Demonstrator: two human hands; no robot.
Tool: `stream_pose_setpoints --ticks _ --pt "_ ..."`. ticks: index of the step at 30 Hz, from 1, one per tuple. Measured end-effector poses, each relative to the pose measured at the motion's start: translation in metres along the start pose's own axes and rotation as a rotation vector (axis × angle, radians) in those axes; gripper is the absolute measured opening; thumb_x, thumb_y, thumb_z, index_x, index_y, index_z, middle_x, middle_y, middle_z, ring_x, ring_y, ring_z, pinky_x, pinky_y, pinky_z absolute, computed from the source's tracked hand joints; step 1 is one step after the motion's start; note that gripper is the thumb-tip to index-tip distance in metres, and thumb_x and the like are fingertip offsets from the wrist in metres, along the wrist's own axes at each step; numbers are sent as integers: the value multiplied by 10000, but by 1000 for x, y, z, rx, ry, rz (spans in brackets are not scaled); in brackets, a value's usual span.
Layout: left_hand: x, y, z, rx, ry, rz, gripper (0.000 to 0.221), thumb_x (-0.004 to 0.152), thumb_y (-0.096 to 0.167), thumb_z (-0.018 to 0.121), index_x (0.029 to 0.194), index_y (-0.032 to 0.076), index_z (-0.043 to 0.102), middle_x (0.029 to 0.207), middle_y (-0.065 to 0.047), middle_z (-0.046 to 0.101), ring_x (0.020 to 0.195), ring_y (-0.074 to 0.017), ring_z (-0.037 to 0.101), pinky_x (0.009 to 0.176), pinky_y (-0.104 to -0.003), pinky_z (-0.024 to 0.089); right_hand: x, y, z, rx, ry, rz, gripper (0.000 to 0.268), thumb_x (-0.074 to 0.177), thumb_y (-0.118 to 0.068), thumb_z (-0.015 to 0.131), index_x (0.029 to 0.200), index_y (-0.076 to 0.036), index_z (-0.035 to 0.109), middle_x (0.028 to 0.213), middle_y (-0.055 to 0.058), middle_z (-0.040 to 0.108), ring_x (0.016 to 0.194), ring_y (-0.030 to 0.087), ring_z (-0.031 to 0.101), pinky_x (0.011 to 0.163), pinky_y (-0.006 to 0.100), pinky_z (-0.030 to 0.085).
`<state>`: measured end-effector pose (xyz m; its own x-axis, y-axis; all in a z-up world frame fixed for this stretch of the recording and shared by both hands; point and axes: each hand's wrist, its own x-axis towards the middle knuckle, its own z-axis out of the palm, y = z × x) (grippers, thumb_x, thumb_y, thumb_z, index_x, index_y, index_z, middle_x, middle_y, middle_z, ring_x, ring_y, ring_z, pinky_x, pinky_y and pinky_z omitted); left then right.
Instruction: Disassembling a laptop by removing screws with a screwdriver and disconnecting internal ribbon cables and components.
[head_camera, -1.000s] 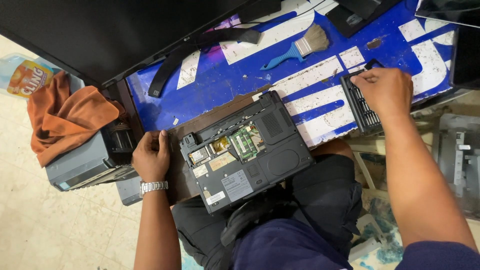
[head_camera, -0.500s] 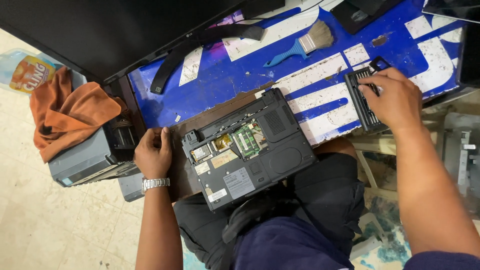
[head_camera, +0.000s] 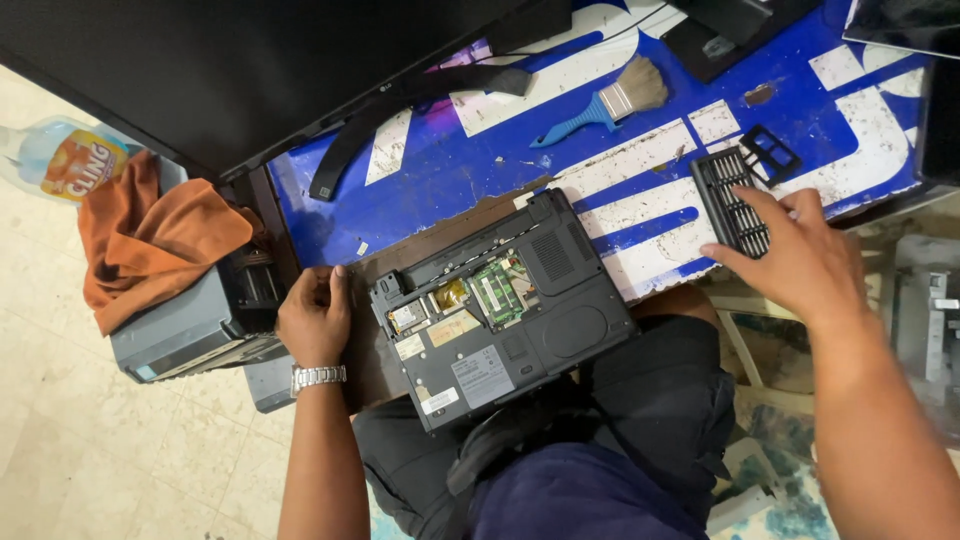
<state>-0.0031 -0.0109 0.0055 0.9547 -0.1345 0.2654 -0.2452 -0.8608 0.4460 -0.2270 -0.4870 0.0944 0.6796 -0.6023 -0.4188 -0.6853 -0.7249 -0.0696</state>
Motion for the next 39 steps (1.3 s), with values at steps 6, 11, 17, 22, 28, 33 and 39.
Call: stream_pose_setpoints --ticks 6,11,17,22,28,33,39 --pt "0 -3 3 9 13 27 318 1027 466 618 858 204 679 744 44 667 672 -175 644 547 -375 457 25 16 21 137 180 1 800 964 -656 569 1663 -291 433 1278 203 407 825 386 609 621 462 586" --pt "1 -1 1 6 -3 -2 307 1023 469 619 870 213 691 739 43 675 686 -186 661 559 -390 467 47 18 16 125 273 -49 743 983 -610 583 1620 -243 476 1335 178 390 1050 444 612 923 634 497" --pt "2 -1 1 11 -7 -8 309 1016 471 624 860 213 691 755 57 689 691 -166 661 545 -380 472 60 0 22 147 409 -193 545 1054 -464 659 1505 -159 626 1297 182 530 894 447 668 740 591 533" --pt "1 2 0 4 3 -9 324 1021 482 615 858 213 692 764 55 695 706 -171 672 559 -377 473 77 -25 29 64 421 -300 427 1054 -314 704 1435 -122 702 1238 170 701 884 418 719 647 539 572" --pt "2 3 -2 -19 10 4 293 1011 435 633 848 198 687 772 42 703 700 -166 673 546 -357 472 86 -46 21 56 427 -262 410 1006 -236 731 1394 -105 716 1258 199 719 969 473 702 731 609 564" --pt "3 2 -2 8 -4 11 319 1016 455 612 832 199 661 776 37 697 694 -196 669 519 -384 455 58 -54 -8 691 418 -269 342 993 34 677 1306 -53 571 1082 165 585 894 306 591 708 447 494" --pt "2 0 -1 7 23 35 336 1022 456 616 824 185 638 736 39 659 655 -193 638 503 -380 441 80 -58 5 201 221 -21 453 1067 -431 720 1299 -42 726 1172 252 731 1109 462 656 829 555 579"
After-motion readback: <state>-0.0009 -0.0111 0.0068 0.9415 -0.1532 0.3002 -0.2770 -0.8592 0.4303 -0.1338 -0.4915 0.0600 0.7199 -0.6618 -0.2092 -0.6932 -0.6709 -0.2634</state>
